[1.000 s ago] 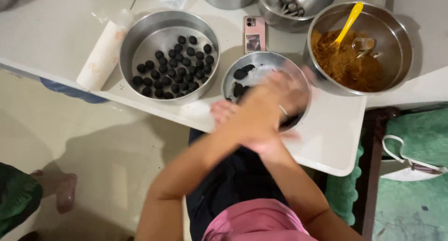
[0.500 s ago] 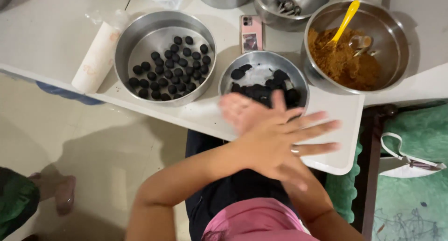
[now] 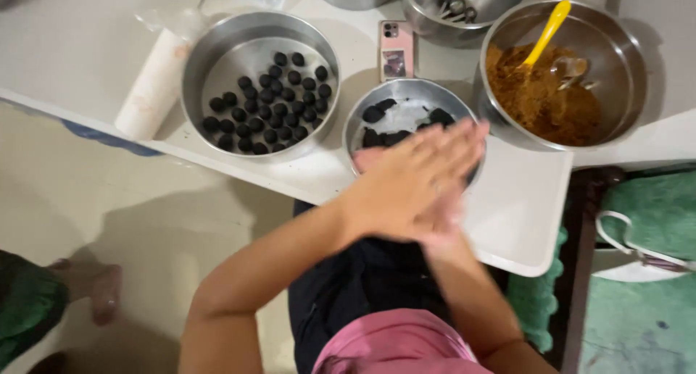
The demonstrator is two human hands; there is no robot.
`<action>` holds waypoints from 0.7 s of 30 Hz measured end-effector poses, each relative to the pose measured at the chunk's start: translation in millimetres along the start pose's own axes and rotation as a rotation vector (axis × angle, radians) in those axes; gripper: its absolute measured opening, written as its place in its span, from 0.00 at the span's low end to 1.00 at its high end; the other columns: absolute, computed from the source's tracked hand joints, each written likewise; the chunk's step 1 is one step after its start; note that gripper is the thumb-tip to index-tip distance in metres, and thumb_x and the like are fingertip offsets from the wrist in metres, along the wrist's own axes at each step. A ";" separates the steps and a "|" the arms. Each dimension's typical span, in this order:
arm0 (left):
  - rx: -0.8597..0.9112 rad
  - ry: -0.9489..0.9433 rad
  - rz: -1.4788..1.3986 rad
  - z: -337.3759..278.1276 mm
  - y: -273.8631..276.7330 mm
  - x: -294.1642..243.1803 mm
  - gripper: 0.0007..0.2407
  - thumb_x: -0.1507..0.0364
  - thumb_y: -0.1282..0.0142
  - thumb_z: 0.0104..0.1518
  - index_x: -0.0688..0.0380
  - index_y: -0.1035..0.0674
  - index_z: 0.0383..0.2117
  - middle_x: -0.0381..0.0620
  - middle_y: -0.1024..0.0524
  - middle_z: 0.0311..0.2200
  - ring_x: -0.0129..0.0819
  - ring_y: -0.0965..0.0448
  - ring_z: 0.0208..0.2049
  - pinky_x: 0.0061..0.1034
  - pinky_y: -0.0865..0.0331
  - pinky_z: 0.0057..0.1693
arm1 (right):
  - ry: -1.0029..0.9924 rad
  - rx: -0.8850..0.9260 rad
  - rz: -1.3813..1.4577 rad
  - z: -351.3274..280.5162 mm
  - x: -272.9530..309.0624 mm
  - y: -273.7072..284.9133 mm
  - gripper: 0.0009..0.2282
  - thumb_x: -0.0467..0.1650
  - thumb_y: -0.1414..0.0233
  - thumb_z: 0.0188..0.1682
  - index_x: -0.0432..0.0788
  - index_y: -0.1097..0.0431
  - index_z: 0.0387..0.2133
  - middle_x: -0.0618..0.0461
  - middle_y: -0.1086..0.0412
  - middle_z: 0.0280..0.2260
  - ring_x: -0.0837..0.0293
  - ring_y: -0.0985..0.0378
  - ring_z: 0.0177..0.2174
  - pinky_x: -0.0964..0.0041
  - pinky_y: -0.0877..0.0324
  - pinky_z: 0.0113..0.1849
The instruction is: Rolling pieces of dark dough into small spherical balls and placing them into a round metal tray.
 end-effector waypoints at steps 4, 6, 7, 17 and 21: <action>0.012 -0.119 -0.154 -6.0 2.1 -31.0 0.43 0.45 0.51 0.59 0.63 0.49 0.74 0.54 0.51 0.76 0.45 0.48 0.77 0.37 0.53 0.77 | 0.132 -0.092 -0.111 -1.0 30.5 -44.8 0.51 0.61 0.69 0.51 0.29 0.64 0.73 0.36 0.61 0.75 0.42 0.63 0.74 0.51 0.62 0.70; 0.068 -0.031 -0.135 3.6 5.3 -23.1 0.44 0.43 0.51 0.56 0.61 0.49 0.74 0.52 0.52 0.76 0.44 0.50 0.78 0.39 0.56 0.79 | 0.104 -0.200 -0.221 0.8 15.9 -40.4 0.48 0.59 0.66 0.51 0.31 0.63 0.72 0.35 0.59 0.73 0.39 0.61 0.72 0.47 0.60 0.70; 0.066 -0.034 -0.136 3.3 9.2 -13.1 0.44 0.43 0.51 0.56 0.61 0.49 0.74 0.52 0.52 0.76 0.44 0.50 0.78 0.39 0.56 0.79 | 0.104 -0.201 -0.224 3.4 11.9 -42.1 0.48 0.59 0.66 0.51 0.31 0.63 0.72 0.35 0.59 0.73 0.39 0.61 0.72 0.47 0.60 0.70; 0.039 0.032 -0.058 -15.6 -14.3 26.9 0.44 0.46 0.47 0.57 0.63 0.51 0.73 0.59 0.58 0.75 0.51 0.58 0.77 0.44 0.63 0.78 | 0.038 -0.257 -0.056 24.9 -9.9 -9.8 0.53 0.62 0.59 0.43 0.34 0.66 0.70 0.31 0.60 0.71 0.36 0.55 0.70 0.42 0.56 0.68; -0.040 0.070 -0.073 -35.3 -24.9 31.8 0.44 0.51 0.41 0.51 0.60 0.49 0.71 0.59 0.54 0.74 0.53 0.56 0.77 0.47 0.61 0.77 | 0.596 -0.048 -0.621 -10.5 15.1 106.4 0.49 0.60 0.63 0.51 0.32 0.63 0.73 0.30 0.52 0.70 0.30 0.43 0.66 0.37 0.50 0.66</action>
Point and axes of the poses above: each hand's wrist, its own z-axis towards the middle knuckle, its own y-axis out of the back of the hand, x = y × z, the point moved 9 cm from there along z, towards the middle knuckle
